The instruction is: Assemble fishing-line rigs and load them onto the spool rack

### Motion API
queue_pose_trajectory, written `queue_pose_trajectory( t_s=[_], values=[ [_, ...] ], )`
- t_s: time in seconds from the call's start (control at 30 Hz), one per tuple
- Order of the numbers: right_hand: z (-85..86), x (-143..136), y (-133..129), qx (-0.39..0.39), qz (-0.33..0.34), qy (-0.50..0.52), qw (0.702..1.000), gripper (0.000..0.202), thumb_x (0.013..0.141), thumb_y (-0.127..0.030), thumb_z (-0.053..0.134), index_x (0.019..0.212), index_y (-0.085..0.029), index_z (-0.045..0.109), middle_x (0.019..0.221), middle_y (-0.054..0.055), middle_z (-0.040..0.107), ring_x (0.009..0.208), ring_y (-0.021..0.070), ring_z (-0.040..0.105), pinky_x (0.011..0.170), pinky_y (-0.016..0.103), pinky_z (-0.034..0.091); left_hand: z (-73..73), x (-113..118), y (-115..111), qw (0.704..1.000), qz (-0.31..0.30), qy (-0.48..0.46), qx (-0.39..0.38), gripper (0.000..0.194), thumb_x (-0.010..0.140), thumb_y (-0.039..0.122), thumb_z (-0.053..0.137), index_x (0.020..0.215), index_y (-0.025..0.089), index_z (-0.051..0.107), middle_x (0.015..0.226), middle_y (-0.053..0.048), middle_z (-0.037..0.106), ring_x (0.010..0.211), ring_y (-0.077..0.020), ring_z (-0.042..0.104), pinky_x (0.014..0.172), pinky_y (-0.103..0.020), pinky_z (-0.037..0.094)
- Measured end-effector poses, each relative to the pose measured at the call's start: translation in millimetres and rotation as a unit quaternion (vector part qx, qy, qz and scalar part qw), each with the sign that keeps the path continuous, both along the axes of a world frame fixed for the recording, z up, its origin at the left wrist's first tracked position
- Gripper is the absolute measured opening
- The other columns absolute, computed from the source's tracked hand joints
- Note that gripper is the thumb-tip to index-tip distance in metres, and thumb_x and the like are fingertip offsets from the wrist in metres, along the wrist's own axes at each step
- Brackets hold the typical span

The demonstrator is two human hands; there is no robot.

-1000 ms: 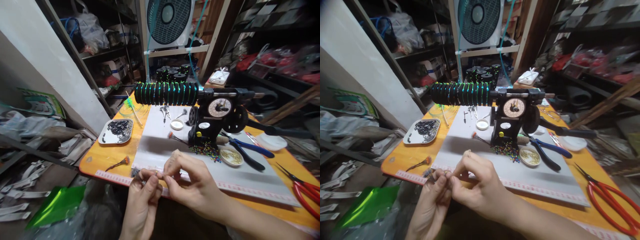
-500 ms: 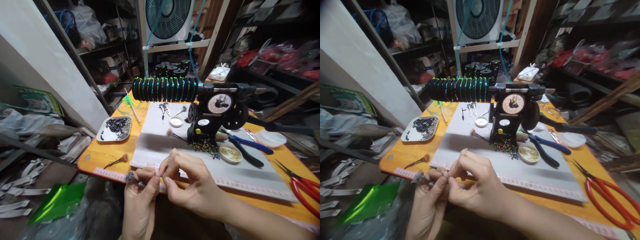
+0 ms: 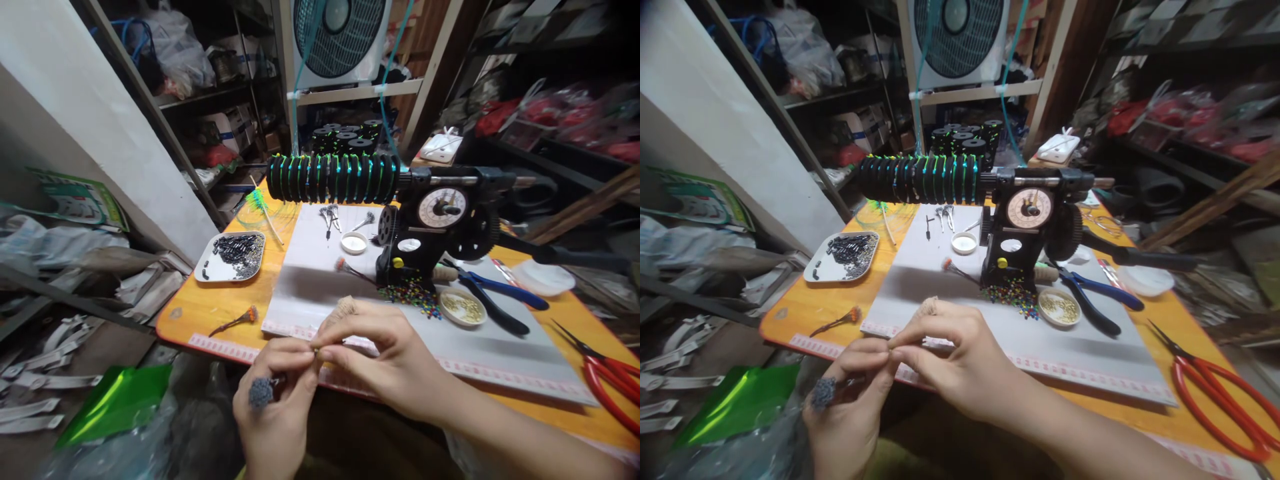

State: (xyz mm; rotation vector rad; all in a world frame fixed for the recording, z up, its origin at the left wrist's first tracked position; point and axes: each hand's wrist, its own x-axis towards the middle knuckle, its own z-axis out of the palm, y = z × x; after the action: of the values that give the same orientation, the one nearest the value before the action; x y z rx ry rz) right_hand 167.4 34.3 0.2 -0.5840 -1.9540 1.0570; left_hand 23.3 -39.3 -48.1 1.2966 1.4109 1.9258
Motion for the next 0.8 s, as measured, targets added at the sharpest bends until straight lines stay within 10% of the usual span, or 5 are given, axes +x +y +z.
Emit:
queue_pose_trajectory(
  t_s=[0.23, 0.43, 0.6, 0.8],
  values=[
    [6.7, -1, -1, -0.027, 0.028, 0.017, 0.999, 0.010, 0.091, -0.016, 0.063, 0.085, -0.012, 0.070, 0.081, 0.007, 0.067, 0.075, 0.0138, 0.062, 0.068, 0.024, 0.049, -2.9, -3, 8, 0.986, -0.098, -0.133, -0.001, 0.024, 0.076, 0.021, 0.081, 0.098, 0.028, 0.074, 0.102, 0.000, 0.067, 0.071, -0.0092, 0.066, 0.064, -0.017, 0.055],
    [10.6, -2, 0, 0.121, 0.066, -0.015, 0.990, 0.008, 0.095, -0.013, 0.056, 0.094, -0.013, 0.064, 0.090, 0.008, 0.063, 0.084, 0.0150, 0.058, 0.074, 0.026, 0.051, 9.3, -5, 8, 0.929, -0.247, -0.274, 0.044, 0.010, 0.087, 0.036, 0.070, 0.081, 0.028, 0.071, 0.060, 0.006, 0.064, 0.056, -0.0070, 0.057, 0.062, -0.016, 0.051],
    [25.2, 2, 3, 0.438, 0.008, -0.127, 0.890, 0.018, 0.099, -0.013, 0.048, 0.096, -0.013, 0.066, 0.097, 0.010, 0.068, 0.099, 0.0211, 0.059, 0.094, 0.038, 0.052, 9.8, -27, -1, 0.925, -0.262, -0.259, -0.098, 0.011, 0.091, 0.032, 0.066, 0.083, 0.025, 0.067, 0.058, 0.005, 0.056, 0.055, -0.0075, 0.052, 0.058, -0.018, 0.042],
    [45.3, 16, 49, 0.611, -0.002, -0.141, 0.779, 0.016, 0.101, -0.025, 0.053, 0.107, -0.019, 0.066, 0.110, 0.003, 0.072, 0.113, 0.0128, 0.060, 0.111, 0.031, 0.045, 24.0, -34, -7, 0.936, -0.219, -0.070, -0.265, 0.028, 0.083, 0.043, 0.070, 0.070, 0.019, 0.074, 0.049, 0.002, 0.055, 0.052, -0.0124, 0.049, 0.058, -0.025, 0.037]
  ],
)
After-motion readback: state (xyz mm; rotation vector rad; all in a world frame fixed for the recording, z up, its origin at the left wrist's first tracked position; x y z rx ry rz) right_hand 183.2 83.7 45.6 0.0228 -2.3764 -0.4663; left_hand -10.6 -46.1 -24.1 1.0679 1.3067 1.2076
